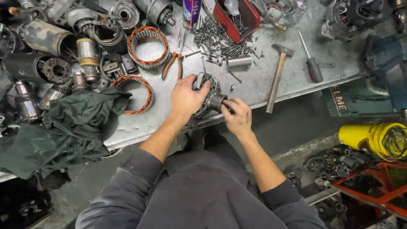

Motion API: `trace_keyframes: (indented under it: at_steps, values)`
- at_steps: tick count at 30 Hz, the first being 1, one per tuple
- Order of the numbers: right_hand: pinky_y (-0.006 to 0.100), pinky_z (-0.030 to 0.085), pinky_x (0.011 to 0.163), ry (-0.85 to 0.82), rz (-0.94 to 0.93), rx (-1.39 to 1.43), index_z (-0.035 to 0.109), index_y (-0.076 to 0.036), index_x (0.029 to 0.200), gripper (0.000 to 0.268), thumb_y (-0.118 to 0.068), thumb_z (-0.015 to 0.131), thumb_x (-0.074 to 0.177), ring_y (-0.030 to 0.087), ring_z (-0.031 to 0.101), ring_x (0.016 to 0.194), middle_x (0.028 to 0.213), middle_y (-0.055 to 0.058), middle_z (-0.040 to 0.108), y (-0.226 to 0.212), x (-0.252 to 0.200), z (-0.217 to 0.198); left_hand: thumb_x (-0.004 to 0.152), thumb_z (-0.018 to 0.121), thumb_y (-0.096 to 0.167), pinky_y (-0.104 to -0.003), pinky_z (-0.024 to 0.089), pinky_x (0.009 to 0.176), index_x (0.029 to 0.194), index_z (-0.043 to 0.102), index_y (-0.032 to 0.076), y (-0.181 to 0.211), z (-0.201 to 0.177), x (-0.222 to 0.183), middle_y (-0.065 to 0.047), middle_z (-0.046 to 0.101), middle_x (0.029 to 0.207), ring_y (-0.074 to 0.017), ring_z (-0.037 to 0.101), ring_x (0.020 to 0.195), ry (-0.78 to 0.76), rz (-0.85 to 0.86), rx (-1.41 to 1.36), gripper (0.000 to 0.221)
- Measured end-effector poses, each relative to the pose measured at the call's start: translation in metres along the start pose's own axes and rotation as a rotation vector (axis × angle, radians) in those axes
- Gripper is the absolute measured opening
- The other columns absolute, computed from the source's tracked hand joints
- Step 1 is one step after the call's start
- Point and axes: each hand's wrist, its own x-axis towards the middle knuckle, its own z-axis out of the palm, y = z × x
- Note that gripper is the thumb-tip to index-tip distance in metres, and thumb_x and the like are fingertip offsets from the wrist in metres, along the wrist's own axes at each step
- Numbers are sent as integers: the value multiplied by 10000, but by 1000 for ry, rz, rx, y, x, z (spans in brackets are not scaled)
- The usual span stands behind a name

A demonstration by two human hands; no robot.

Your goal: Assembling an alternator by fitting the rotor into the housing and installing internal components.

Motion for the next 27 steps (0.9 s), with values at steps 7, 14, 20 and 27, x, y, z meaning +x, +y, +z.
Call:
trace_keyframes:
  at_steps: [7, 14, 20, 27]
  values:
    - [404, 521, 652, -109, -350, -255, 762, -43, 923, 132, -67, 759, 793, 322, 675, 750, 861, 128, 707, 17, 8, -2, 860, 708, 498, -479, 524, 874, 1017, 735, 72, 4, -4, 1, -179, 738, 1003, -386, 668, 1035, -30, -22, -9, 455]
    - [367, 550, 677, -151, 497, 427, 805, -27, 966, 203, -198, 788, 858, 322, 691, 757, 849, 135, 771, 54, 22, -2, 856, 709, 500, -477, 523, 878, 1020, 740, 76, -1, -1, 1, -180, 732, 1005, -384, 664, 1038, -13, -6, -10, 455]
    - [385, 542, 754, -114, 385, -181, 802, -22, 955, 363, -353, 860, 821, 310, 724, 810, 893, 173, 769, 97, 36, 19, 853, 707, 517, -482, 514, 881, 1042, 740, 84, -2, 2, 0, -167, 737, 1025, -377, 653, 1058, -20, -3, -16, 473]
    - [350, 545, 688, -141, 235, 6, 771, -51, 1070, 242, -215, 728, 898, 266, 698, 719, 933, 130, 744, 31, 30, -20, 855, 716, 510, -464, 524, 874, 1015, 742, 83, -2, 0, 1, -159, 743, 1022, -367, 662, 1044, 5, -9, -12, 457]
